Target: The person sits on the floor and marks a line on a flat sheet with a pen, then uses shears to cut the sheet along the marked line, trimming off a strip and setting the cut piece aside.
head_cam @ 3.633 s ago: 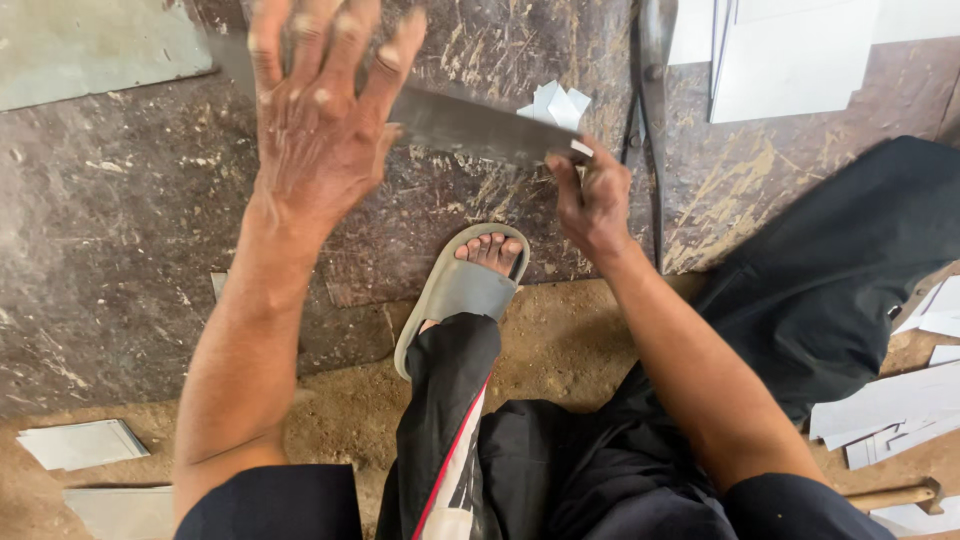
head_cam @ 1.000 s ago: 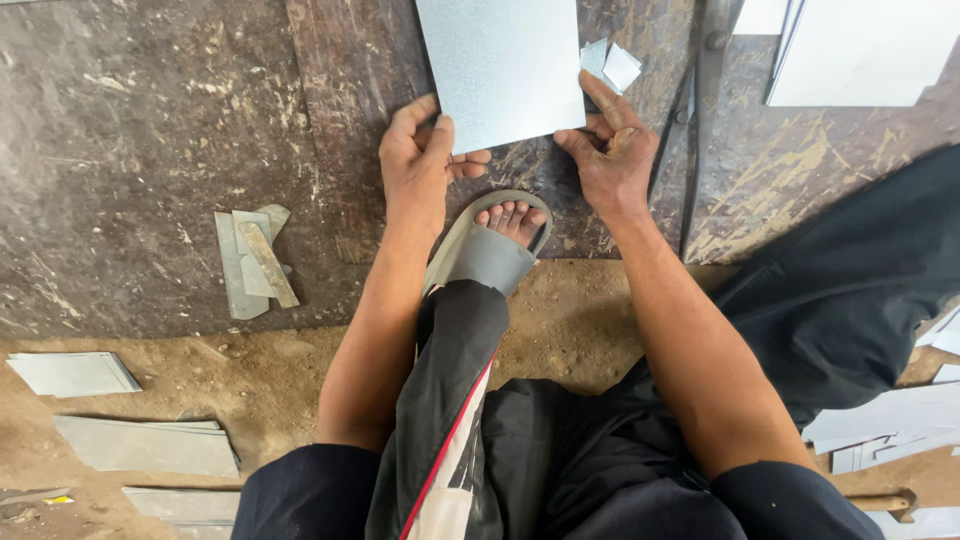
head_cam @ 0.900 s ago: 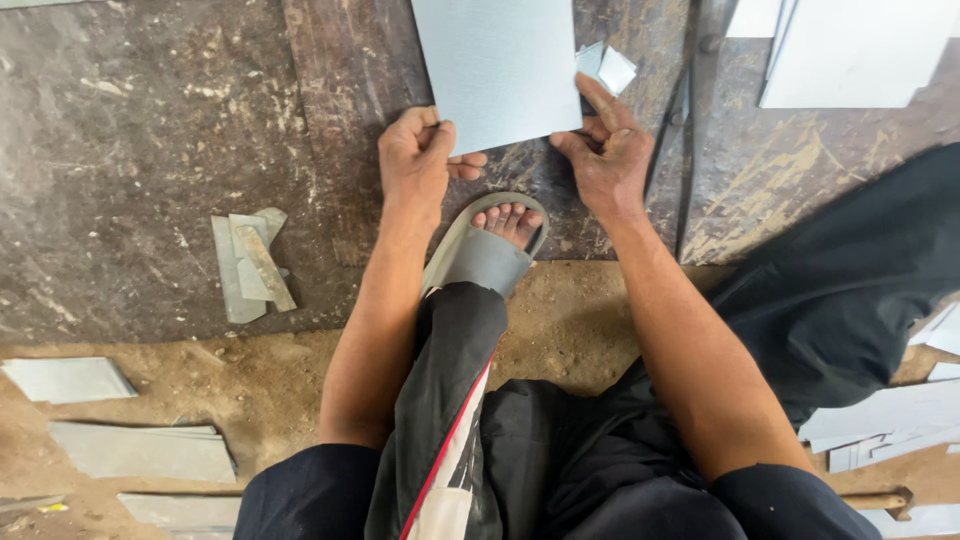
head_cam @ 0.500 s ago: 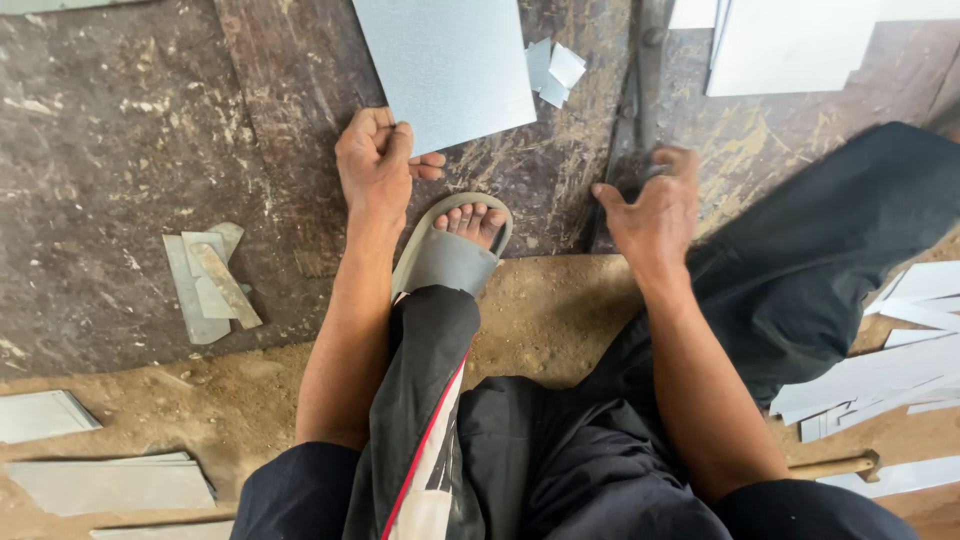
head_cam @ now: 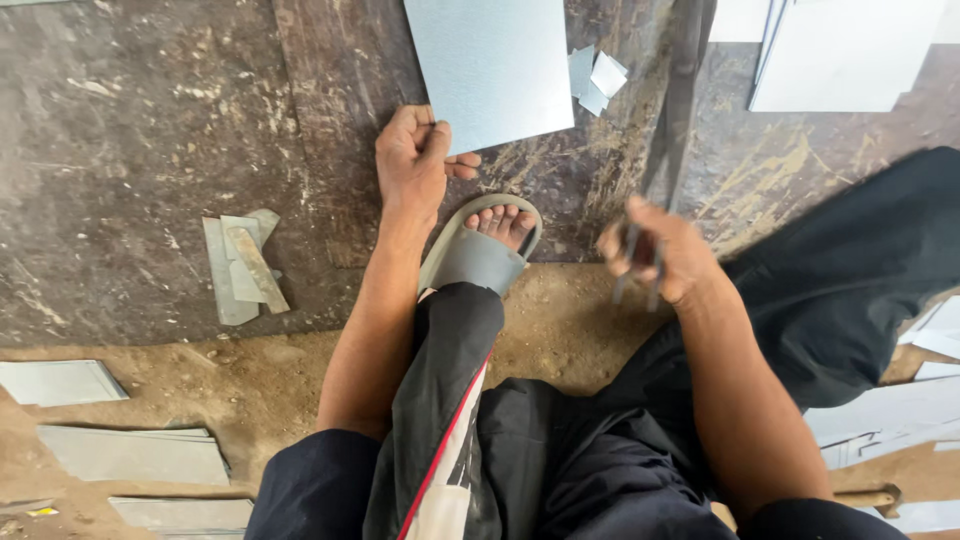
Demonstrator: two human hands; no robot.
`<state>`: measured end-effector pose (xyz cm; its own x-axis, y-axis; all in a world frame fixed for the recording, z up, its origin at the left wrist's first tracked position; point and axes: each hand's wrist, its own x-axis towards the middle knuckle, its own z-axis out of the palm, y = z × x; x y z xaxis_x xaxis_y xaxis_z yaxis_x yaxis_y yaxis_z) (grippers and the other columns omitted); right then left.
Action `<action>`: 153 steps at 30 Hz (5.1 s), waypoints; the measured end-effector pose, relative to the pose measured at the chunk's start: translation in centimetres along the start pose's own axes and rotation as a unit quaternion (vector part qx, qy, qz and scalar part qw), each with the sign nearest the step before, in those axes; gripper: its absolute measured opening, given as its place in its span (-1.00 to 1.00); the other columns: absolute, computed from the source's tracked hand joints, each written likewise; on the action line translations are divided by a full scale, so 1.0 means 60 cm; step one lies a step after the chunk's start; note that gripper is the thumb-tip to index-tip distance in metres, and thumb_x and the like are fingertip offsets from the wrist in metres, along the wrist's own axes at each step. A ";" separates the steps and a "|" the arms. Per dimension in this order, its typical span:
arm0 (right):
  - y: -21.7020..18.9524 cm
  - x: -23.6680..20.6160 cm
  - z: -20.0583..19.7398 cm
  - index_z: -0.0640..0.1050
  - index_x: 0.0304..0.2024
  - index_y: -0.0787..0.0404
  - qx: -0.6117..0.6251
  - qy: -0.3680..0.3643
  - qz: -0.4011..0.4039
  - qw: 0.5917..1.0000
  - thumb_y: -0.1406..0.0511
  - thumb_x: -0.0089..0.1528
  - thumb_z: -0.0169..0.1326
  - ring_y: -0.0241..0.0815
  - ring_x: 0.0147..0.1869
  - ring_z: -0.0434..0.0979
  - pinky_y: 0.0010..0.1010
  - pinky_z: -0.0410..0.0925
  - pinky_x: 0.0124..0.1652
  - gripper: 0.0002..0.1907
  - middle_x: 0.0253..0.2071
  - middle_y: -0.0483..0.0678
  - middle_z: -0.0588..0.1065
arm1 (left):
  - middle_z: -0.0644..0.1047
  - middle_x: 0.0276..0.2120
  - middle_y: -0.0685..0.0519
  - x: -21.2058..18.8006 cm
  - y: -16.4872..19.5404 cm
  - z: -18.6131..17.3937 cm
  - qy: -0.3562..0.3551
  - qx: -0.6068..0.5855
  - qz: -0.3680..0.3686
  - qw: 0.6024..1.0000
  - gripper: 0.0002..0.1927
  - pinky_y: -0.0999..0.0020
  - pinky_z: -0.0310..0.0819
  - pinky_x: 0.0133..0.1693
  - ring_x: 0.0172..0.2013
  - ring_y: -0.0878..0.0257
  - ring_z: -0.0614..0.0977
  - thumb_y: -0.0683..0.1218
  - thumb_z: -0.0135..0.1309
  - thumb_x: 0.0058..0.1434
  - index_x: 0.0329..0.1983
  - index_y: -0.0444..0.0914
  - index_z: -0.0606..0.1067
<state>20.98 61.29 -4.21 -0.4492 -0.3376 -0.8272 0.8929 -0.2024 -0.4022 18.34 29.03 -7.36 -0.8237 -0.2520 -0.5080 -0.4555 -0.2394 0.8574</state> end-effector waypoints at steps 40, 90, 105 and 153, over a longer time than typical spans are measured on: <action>-0.008 0.035 0.045 0.57 -0.01 0.28 -0.646 0.046 0.079 0.758 -0.10 0.30 -0.06 0.13 -0.34 0.60 -0.02 0.39 -0.21 -0.40 -0.54 0.23 0.52 | 0.63 -0.42 -0.06 0.052 0.009 0.054 -0.022 -0.083 0.001 0.996 -0.93 0.43 0.53 -0.55 -0.51 0.28 0.67 -0.25 -0.07 0.42 -0.16 -0.36 0.44; 0.005 0.065 0.012 0.61 -0.04 0.45 -0.701 -0.043 -0.105 0.704 0.05 0.37 -0.08 0.13 -0.33 0.68 -0.12 0.47 -0.28 -0.44 -0.38 0.24 0.58 | 0.65 -0.38 -0.13 0.067 0.061 0.065 -0.044 0.013 -0.022 0.999 -0.82 0.39 0.47 -0.65 -0.56 0.17 0.69 -0.29 -0.06 0.36 0.01 -0.37 0.30; 0.117 -0.027 0.027 0.50 0.19 0.39 -0.118 0.107 0.005 0.987 0.08 0.40 -0.13 -0.07 0.11 0.56 -0.19 0.52 0.04 -0.45 0.08 0.10 0.53 | 0.62 -0.26 -0.19 0.044 0.032 0.126 -0.058 -0.103 -0.017 0.993 -0.76 0.38 0.50 -0.60 -0.50 0.13 0.70 -0.28 -0.08 0.35 0.06 -0.33 0.25; 0.091 0.016 0.032 0.67 -0.41 0.38 -0.428 0.194 -0.068 0.880 0.02 0.36 -0.12 0.04 -0.33 0.61 -0.13 0.43 -0.15 -0.39 -0.50 0.21 0.56 | 0.56 -0.53 0.01 0.020 0.032 0.148 -0.011 -0.014 0.052 0.998 -0.24 0.37 0.54 -0.59 -0.55 0.22 0.70 -0.33 -0.08 0.38 0.58 -0.17 -0.05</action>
<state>25.33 58.10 -6.46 -0.6570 0.0095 -0.7538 0.6033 0.6061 -0.5183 13.48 36.59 -5.61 -0.8737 -0.2562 -0.4135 -0.3572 -0.2390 0.9029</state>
